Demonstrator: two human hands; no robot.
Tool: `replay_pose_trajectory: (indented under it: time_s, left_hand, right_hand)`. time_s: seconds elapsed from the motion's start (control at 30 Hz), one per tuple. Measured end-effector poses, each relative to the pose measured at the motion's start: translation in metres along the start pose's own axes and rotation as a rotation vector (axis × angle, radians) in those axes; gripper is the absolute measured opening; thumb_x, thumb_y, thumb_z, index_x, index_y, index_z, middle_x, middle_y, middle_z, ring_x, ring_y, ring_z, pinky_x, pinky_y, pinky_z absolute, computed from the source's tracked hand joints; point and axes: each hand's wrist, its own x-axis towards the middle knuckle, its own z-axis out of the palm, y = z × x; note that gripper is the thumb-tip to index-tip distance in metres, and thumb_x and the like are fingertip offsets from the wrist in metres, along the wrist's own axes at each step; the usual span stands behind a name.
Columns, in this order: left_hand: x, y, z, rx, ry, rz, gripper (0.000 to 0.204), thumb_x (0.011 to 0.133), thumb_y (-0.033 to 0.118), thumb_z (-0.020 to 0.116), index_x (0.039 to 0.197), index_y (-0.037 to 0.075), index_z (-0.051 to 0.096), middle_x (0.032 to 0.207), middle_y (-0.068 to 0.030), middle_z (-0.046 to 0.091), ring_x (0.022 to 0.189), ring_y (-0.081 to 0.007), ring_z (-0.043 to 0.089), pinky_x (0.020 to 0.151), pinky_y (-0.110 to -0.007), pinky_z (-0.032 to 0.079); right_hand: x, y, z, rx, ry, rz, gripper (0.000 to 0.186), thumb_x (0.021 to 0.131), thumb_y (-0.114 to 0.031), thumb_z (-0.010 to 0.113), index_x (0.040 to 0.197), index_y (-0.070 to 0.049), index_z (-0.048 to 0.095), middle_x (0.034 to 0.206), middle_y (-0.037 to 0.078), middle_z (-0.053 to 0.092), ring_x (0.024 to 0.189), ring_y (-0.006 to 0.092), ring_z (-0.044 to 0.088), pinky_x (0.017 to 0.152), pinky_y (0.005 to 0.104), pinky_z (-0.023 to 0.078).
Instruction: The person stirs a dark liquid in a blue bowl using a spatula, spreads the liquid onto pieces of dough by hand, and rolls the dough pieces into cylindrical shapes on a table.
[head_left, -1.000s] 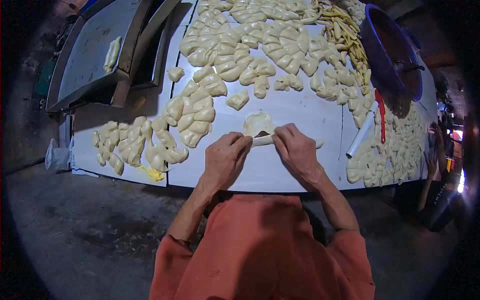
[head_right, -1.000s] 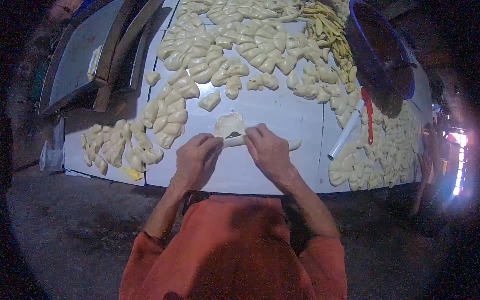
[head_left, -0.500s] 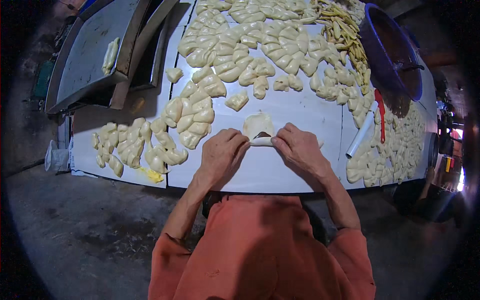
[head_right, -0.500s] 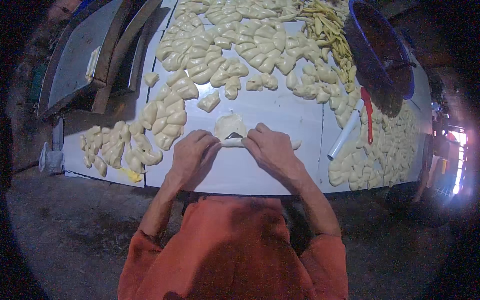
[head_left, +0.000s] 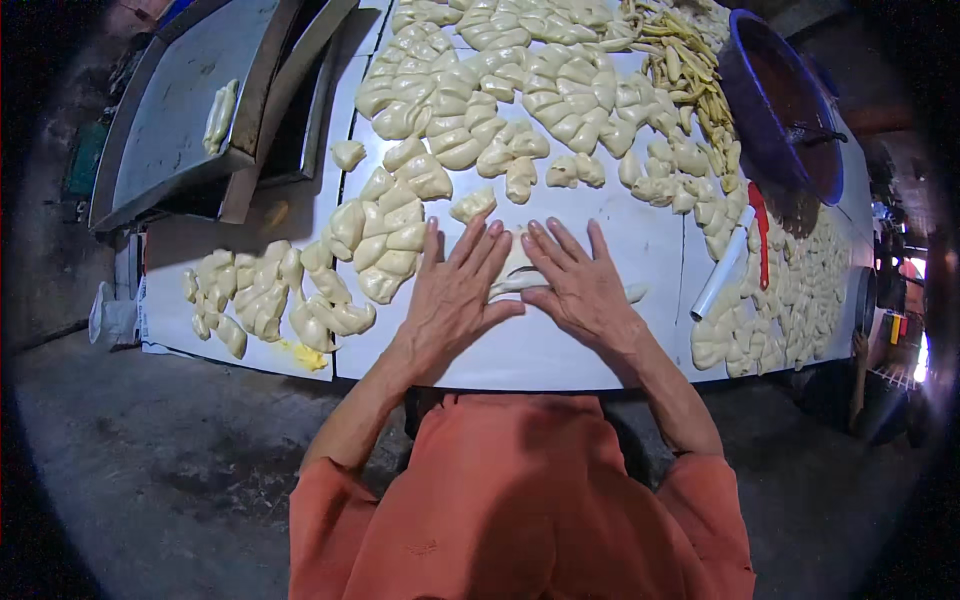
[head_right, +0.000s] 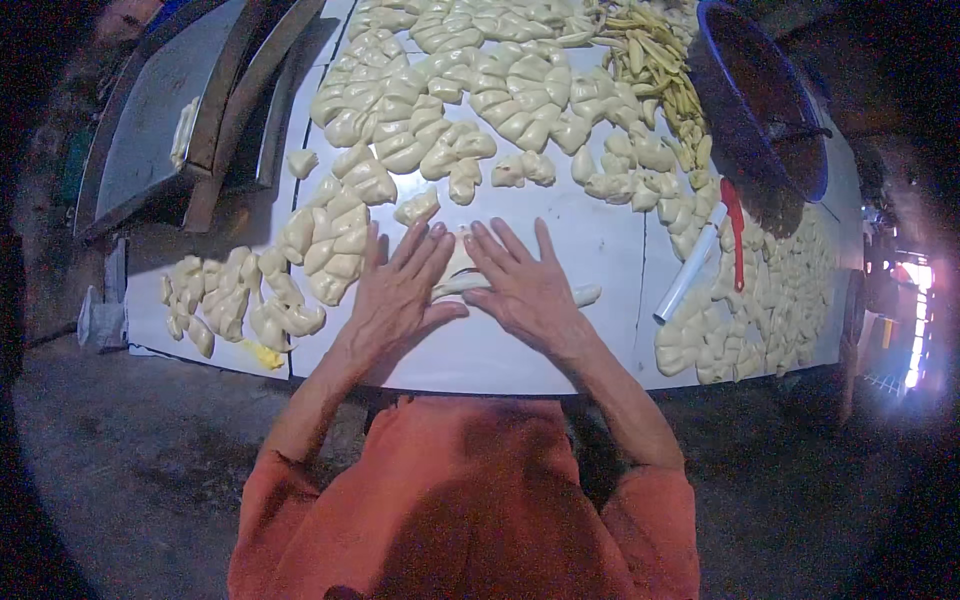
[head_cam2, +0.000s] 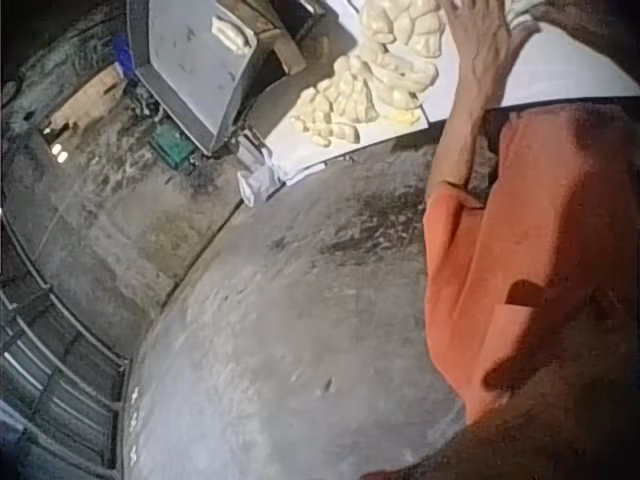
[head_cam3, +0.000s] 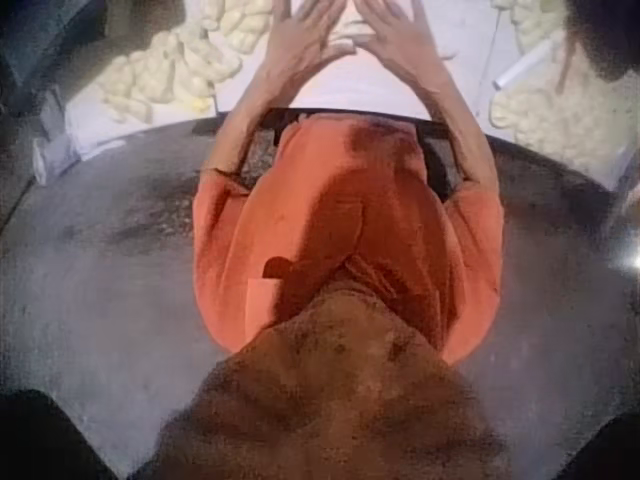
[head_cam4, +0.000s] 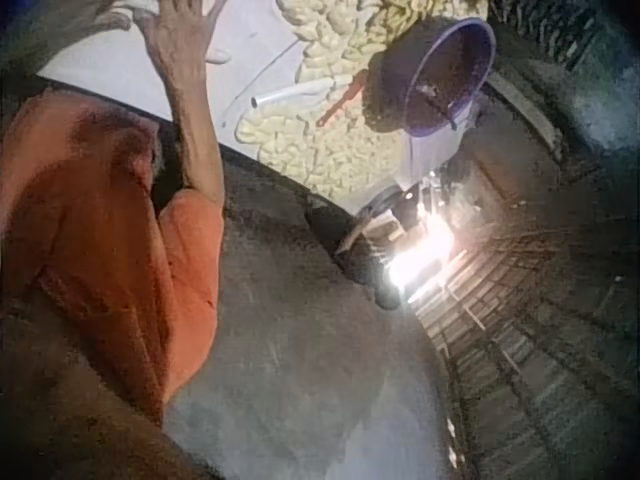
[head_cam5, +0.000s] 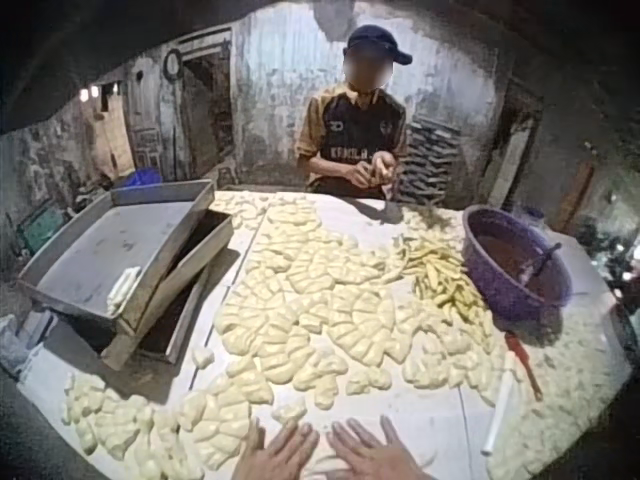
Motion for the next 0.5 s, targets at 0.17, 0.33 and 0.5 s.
replay_pose_trajectory:
  time_s: [0.17,0.33,0.5]
  left_hand:
    - [-0.005,0.001,-0.006,0.044,-0.025,-0.05,0.09,0.089,0.065,0.056,0.151,0.002,0.04,0.156,-0.0142,0.043,0.152,-0.031,0.026,0.119,-0.069,0.004]
    - [-0.006,0.002,0.005,0.028,0.043,-0.098,0.087,0.09,0.061,0.06,0.15,0.001,0.042,0.159,-0.0184,0.038,0.154,-0.034,0.022,0.118,-0.07,0.005]
    - [-0.02,-0.007,-0.015,-0.02,-0.014,-0.02,0.065,0.091,0.051,0.064,0.141,0.011,0.053,0.153,-0.0171,0.044,0.149,-0.0376,0.029,0.117,-0.071,0.014]
  right_hand:
    - [-0.003,0.012,-0.007,-0.04,-0.079,0.032,0.076,0.098,-0.061,0.045,0.151,-0.008,0.043,0.158,0.012,0.041,0.149,0.0316,0.033,0.121,0.0654,0.012]
    - [0.012,0.006,0.0,0.032,-0.002,-0.028,0.082,0.094,-0.066,0.049,0.151,-0.007,0.044,0.157,0.013,0.042,0.148,0.0328,0.034,0.121,0.0655,0.012]
    - [-0.01,0.021,-0.015,0.125,0.006,-0.001,0.066,0.09,-0.046,0.065,0.142,-0.008,0.051,0.148,0.015,0.05,0.14,0.0328,0.044,0.119,0.0614,0.024]
